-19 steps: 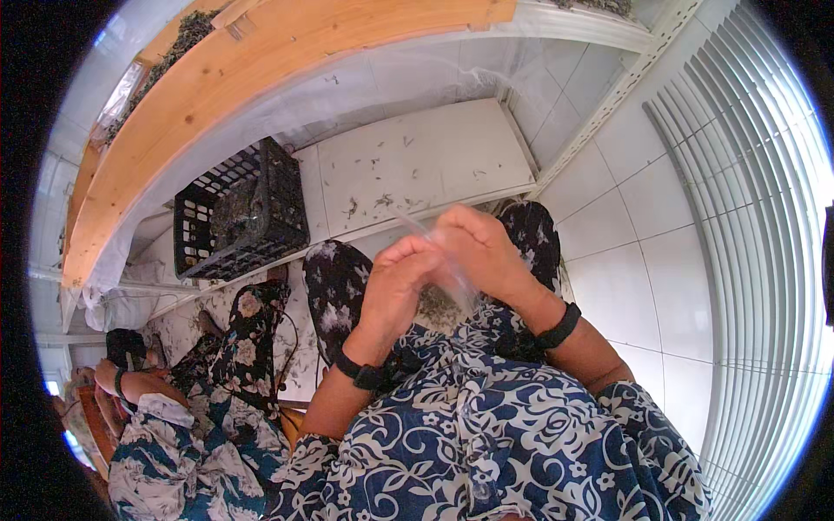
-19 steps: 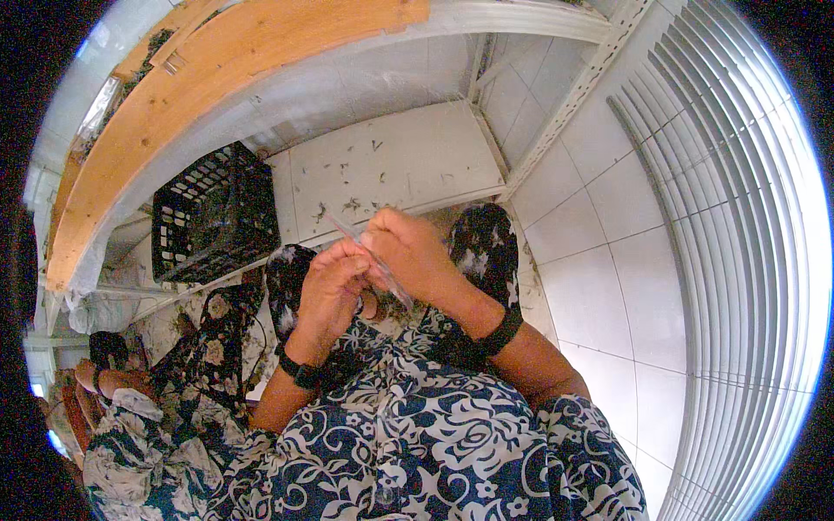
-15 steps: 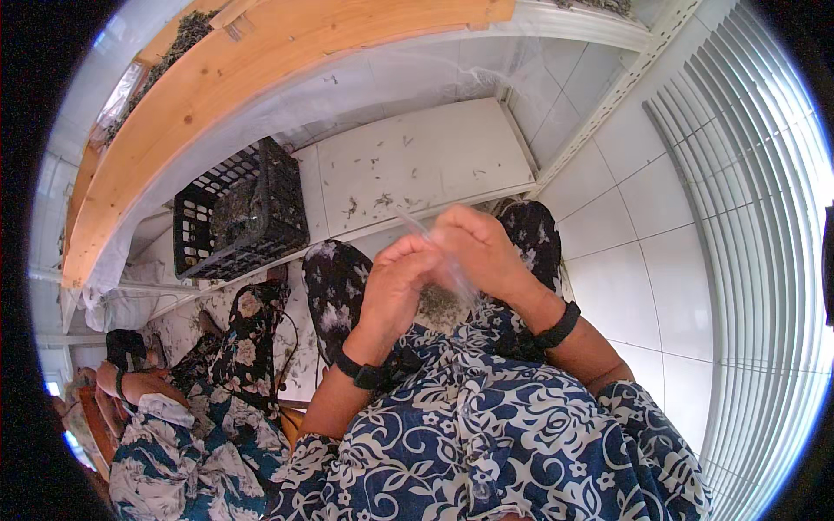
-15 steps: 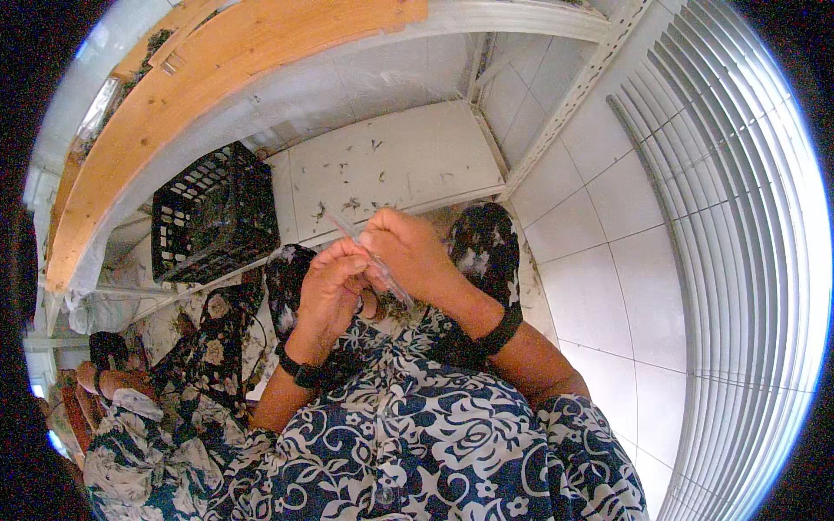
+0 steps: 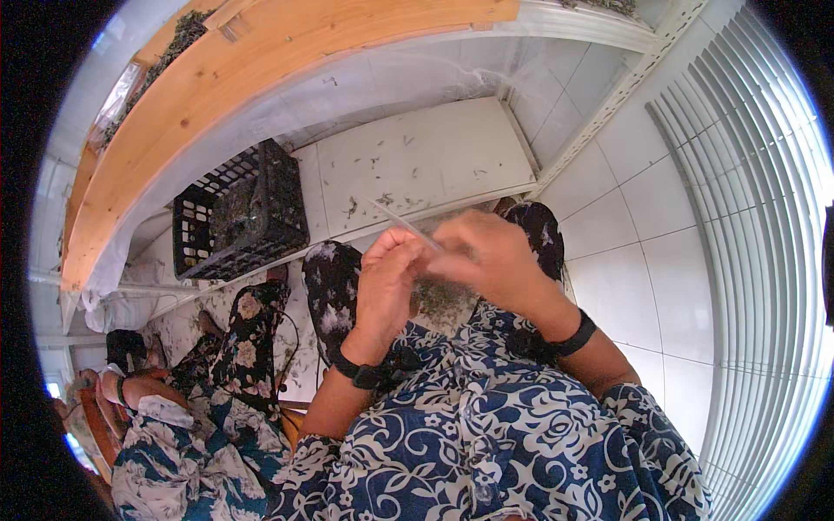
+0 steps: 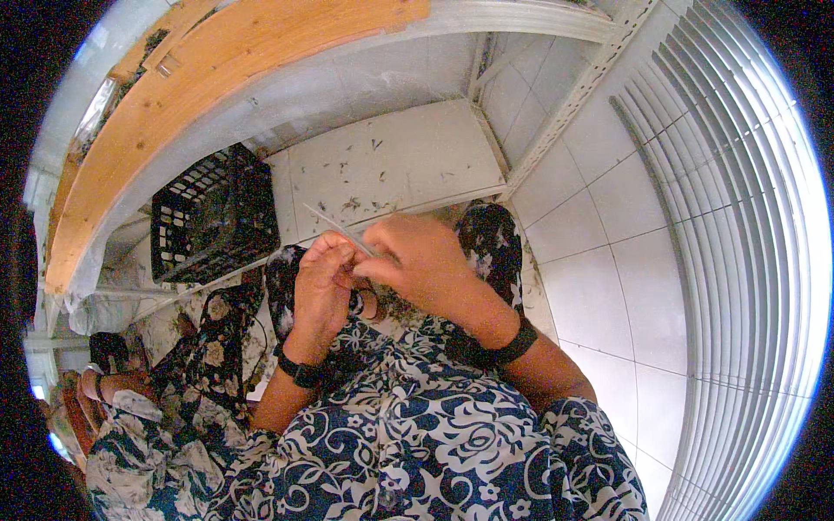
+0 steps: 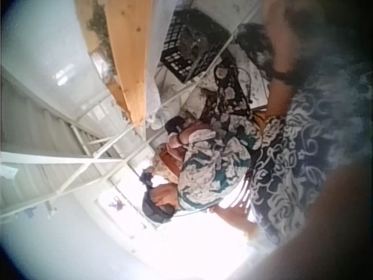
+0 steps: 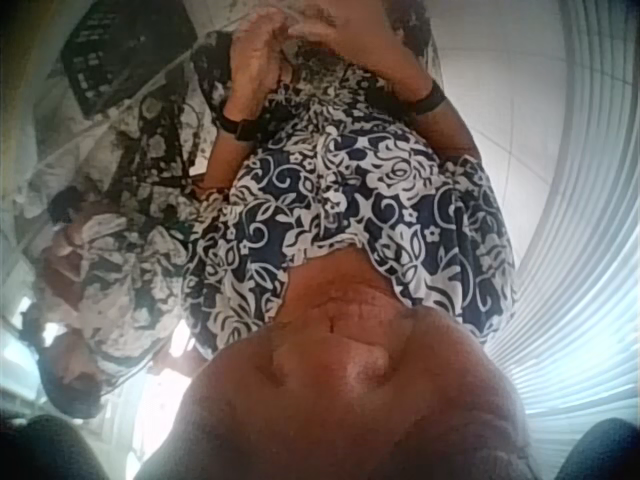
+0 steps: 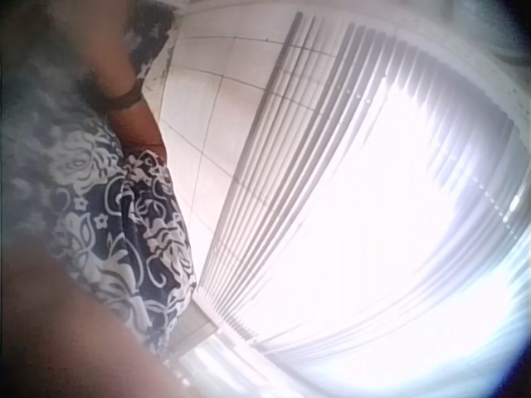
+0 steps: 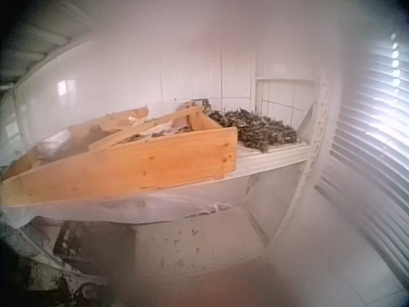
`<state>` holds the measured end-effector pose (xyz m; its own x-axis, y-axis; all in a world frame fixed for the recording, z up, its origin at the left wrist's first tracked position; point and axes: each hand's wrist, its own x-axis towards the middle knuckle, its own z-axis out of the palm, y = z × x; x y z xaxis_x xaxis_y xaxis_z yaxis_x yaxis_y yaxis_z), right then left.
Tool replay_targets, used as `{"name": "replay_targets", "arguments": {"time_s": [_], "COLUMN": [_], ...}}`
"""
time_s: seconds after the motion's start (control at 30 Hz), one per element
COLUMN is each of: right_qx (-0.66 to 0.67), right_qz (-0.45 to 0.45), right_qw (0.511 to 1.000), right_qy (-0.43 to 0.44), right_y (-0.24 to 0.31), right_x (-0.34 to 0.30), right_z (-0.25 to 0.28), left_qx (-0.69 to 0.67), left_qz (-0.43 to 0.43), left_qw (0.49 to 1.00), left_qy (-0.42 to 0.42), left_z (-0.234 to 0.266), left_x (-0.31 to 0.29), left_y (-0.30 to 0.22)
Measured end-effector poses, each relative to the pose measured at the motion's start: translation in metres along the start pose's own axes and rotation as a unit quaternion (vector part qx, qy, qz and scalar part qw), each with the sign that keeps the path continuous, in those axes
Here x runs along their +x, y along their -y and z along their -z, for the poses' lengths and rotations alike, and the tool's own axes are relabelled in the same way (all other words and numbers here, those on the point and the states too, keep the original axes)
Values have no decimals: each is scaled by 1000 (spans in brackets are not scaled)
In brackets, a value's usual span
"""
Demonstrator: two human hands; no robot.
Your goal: The person gathers dried leaves by hand from a wooden tray and a shelf, rubs them between their palms, and places them into a plastic bag. They then press the air out of the bag, seal it, and set it aside.
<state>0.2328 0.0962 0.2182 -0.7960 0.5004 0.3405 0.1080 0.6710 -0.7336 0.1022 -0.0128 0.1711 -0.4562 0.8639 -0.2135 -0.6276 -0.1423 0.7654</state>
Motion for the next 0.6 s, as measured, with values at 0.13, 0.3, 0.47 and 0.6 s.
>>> {"name": "replay_targets", "arguments": {"time_s": [0.13, 0.3, 0.47, 0.6], "right_qx": [-54, -61, 100, 178], "right_qz": [26, 15, -73, -144], "right_qw": [998, 998, 992, 972], "right_qy": [-17, -25, 1, 44], "right_y": [-11, -14, -17, -13], "right_x": [-5, -4, -2, -2], "right_z": [-19, -24, -19, -12], "left_qx": [48, 32, 23, 6], "left_qz": [0, 5, 19, 22], "left_qw": [999, 999, 999, 999], "left_qy": [1, -8, 14, 24], "left_z": [2, 0, -1, -3], "left_x": [1, -1, -2, -3], "left_y": [6, 8, 7, 4]}}
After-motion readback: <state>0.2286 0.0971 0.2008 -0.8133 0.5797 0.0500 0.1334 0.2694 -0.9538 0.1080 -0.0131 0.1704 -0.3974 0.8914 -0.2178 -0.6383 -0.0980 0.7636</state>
